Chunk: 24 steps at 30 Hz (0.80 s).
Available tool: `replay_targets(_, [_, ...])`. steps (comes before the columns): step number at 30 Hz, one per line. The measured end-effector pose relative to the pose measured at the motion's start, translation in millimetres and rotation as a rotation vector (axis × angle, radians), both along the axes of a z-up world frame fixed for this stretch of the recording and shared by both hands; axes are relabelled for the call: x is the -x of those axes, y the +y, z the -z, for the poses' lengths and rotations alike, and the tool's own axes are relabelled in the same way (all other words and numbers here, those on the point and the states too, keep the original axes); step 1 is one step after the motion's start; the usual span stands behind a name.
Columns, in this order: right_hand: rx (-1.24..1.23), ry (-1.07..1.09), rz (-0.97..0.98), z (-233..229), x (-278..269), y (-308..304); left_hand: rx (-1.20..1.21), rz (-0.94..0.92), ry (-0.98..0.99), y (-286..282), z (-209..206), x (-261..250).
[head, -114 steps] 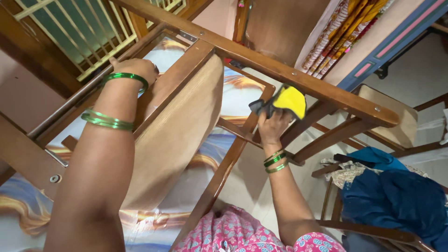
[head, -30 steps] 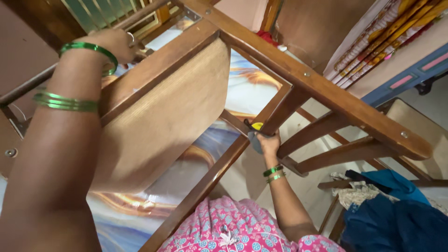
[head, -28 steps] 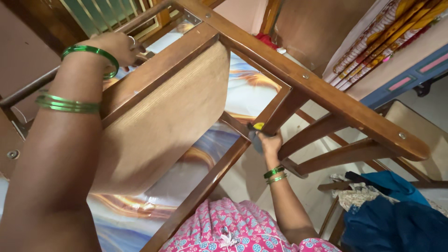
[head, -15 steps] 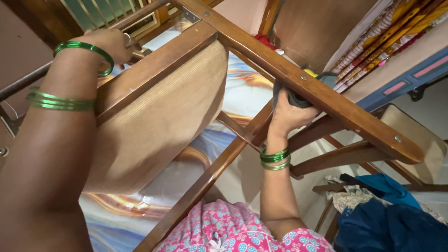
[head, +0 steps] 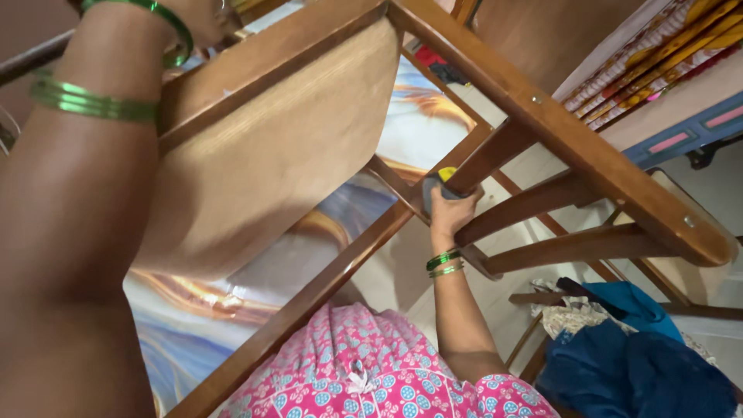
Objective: The person wipes the wooden frame and woven seat of a chair using a yellow and gray cloth. The chair is positioned upside down on a table while the person systematically cleans the frame and seat surfaces.
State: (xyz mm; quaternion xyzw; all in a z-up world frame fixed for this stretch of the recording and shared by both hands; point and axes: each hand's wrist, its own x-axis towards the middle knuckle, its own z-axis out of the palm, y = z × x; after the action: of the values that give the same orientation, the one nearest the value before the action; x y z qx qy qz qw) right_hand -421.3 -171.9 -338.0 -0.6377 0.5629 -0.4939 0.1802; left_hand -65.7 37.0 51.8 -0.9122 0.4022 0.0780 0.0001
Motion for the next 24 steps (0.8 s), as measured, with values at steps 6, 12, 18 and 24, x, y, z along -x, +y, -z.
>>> replay_targets(6, [-0.052,-0.015,-0.142,86,16,-3,0.005,0.007,0.036,-3,-4,-2])
replay_targets(12, [0.057,-0.193,-0.13,-15,13,-35,0.004,0.199,-0.061,-4,14,-23])
replay_targets(18, [0.295,-0.417,-0.261,-164,8,-33,-0.003,0.066,0.117,-6,7,-13])
replay_targets(24, [0.248,-0.225,-0.152,-94,1,-17,0.014,-0.001,0.185,-5,2,-9])
